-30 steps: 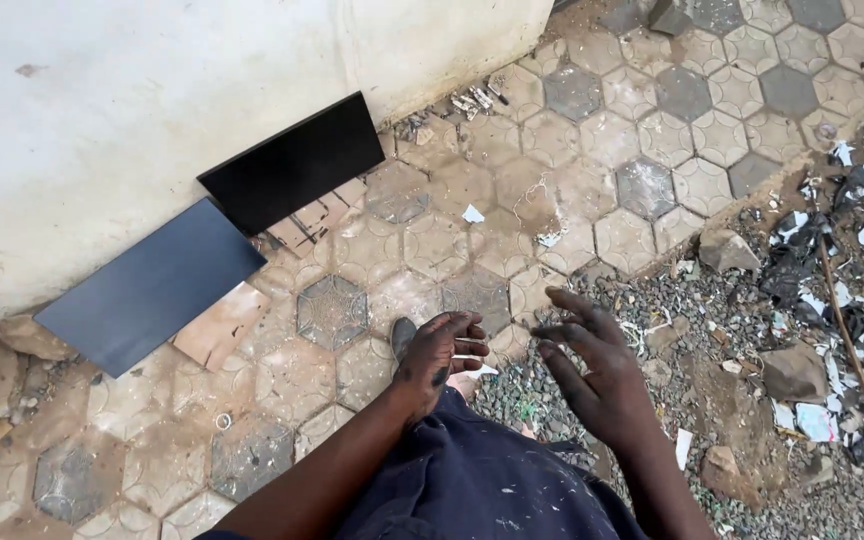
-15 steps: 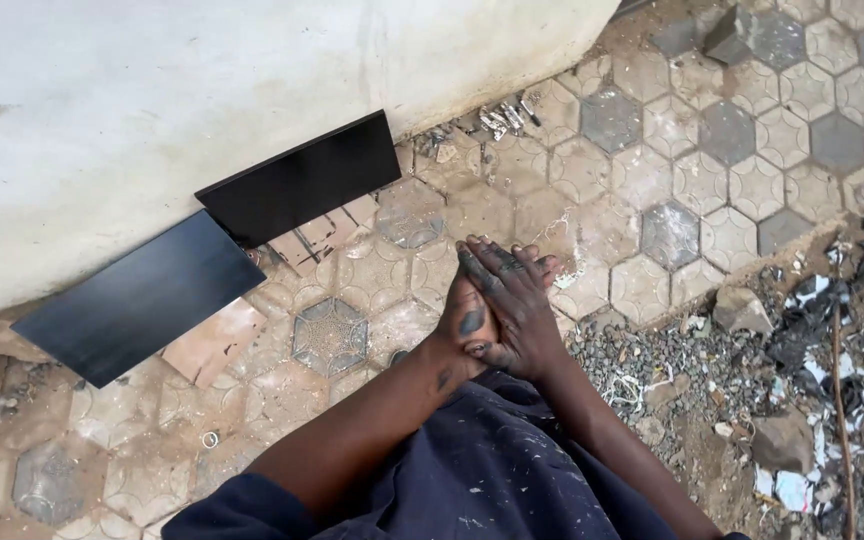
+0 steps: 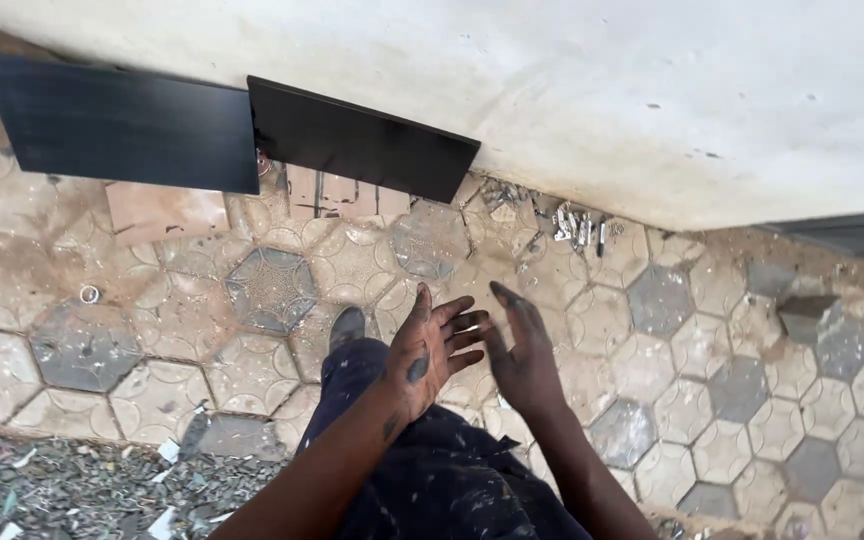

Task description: The person uses a cordless power drill to screw metal hinges onto a black wooden panel in an outdoor workspace.

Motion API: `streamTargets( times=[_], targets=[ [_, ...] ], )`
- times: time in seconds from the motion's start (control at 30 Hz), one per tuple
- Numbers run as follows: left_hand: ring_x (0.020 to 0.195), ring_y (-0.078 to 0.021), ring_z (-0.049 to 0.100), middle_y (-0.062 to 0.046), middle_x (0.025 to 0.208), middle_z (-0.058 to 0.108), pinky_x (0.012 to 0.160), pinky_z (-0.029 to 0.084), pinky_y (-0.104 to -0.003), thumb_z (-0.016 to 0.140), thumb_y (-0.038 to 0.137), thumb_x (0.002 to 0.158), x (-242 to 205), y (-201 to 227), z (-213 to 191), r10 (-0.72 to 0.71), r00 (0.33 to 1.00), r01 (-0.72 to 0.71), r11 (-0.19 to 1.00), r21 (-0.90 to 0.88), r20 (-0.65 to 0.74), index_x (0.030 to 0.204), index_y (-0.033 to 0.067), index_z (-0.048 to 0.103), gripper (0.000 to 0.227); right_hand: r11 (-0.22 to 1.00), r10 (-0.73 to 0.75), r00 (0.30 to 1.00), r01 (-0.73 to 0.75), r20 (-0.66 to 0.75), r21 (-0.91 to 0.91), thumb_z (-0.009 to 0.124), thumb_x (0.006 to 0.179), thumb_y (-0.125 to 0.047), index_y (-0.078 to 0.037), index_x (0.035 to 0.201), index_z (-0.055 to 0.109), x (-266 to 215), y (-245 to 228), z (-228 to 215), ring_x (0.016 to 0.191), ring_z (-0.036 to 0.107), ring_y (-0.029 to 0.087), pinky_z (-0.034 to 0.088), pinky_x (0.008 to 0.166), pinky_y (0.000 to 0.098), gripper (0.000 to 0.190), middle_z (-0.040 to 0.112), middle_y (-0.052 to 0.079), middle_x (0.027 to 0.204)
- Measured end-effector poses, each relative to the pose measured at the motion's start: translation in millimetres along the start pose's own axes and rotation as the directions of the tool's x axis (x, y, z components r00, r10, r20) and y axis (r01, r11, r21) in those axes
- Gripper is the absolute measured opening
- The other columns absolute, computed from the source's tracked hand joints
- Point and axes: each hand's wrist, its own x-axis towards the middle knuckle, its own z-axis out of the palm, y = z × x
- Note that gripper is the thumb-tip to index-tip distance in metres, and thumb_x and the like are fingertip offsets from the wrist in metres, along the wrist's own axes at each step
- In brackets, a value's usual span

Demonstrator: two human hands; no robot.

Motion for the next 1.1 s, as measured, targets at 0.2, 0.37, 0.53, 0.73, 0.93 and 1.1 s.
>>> streamTargets(
  times=[0.2, 0.37, 0.53, 0.73, 0.93, 1.1],
  targets=[
    [0.121, -0.0299, 0.063, -0.015, 0.129, 0.066, 0.107, 0.045, -0.037, 0.052, 0.058, 0.1, 118.1, 37.3, -56.0, 0.03, 0.994, -0.059, 0.961, -0.271, -0.109, 0.149, 0.0061, 0.055, 0.072, 0.94, -0.259, 0.898, 0.319, 0.357, -0.121, 0.058, 0.103, -0.042, -0.005, 0.146, 0.056, 107.9, 68.7, 95.5, 0.141, 0.046, 0.038, 0.025, 0.119, 0.0535, 0.056, 0.056, 0.019, 0.146],
    [0.098, -0.0338, 0.074, -0.02, 0.108, 0.077, 0.091, 0.055, -0.043, 0.061, 0.024, 0.099, 210.7, 63.7, -163.8, -0.055, 0.942, 0.01, 0.991, -0.137, -0.332, 0.13, 0.0011, 0.07, 0.04, 0.988, -0.084, 0.893, 0.132, 0.441, -0.078, 0.041, 0.101, -0.053, -0.004, 0.151, 0.046, 234.1, 185.7, 204.6, 0.142, 0.047, 0.038, 0.031, 0.116, 0.0524, 0.071, 0.052, 0.021, 0.153],
    [0.113, -0.0397, 0.072, -0.023, 0.119, 0.074, 0.099, 0.051, -0.051, 0.058, 0.038, 0.096, 300.9, 89.3, -294.5, 0.069, 0.95, -0.096, 0.993, -0.074, -0.305, 0.14, 0.0037, 0.061, 0.055, 0.897, -0.179, 0.884, 0.327, 0.431, -0.297, 0.064, 0.096, -0.036, -0.002, 0.15, 0.047, 372.3, 279.6, 337.8, 0.143, 0.042, 0.042, 0.034, 0.115, 0.0571, 0.066, 0.049, 0.024, 0.153],
    [0.12, -0.0414, 0.068, -0.023, 0.129, 0.07, 0.101, 0.05, -0.052, 0.054, 0.042, 0.103, 371.2, 123.4, -378.9, 0.156, 0.915, -0.182, 0.983, -0.036, -0.373, 0.144, 0.0041, 0.056, 0.056, 0.786, -0.102, 0.897, 0.337, 0.429, -0.518, 0.077, 0.09, -0.029, -0.004, 0.164, 0.026, 463.8, 290.2, 416.9, 0.157, 0.015, 0.036, 0.024, 0.125, 0.0563, 0.092, 0.018, 0.017, 0.171],
    [0.115, -0.0376, 0.071, -0.02, 0.124, 0.071, 0.097, 0.052, -0.052, 0.061, 0.042, 0.099, 401.0, 134.8, -406.2, 0.166, 0.898, -0.209, 0.976, -0.062, -0.407, 0.141, 0.0048, 0.058, 0.056, 0.781, -0.041, 0.934, 0.251, 0.354, -0.572, 0.074, 0.093, -0.022, -0.005, 0.167, 0.016, 473.7, 289.7, 436.9, 0.159, 0.003, 0.036, 0.012, 0.129, 0.0558, 0.095, 0.007, 0.017, 0.173],
    [0.116, -0.0369, 0.069, -0.02, 0.125, 0.069, 0.095, 0.053, -0.051, 0.07, 0.047, 0.091, 419.9, 153.6, -397.4, 0.146, 0.88, -0.18, 0.983, -0.031, -0.452, 0.143, 0.0042, 0.057, 0.068, 0.81, -0.066, 0.953, 0.224, 0.296, -0.542, 0.073, 0.091, -0.014, -0.009, 0.166, 0.017, 469.7, 297.1, 440.3, 0.157, 0.01, 0.036, 0.014, 0.128, 0.054, 0.094, 0.014, 0.016, 0.17]
  ],
)
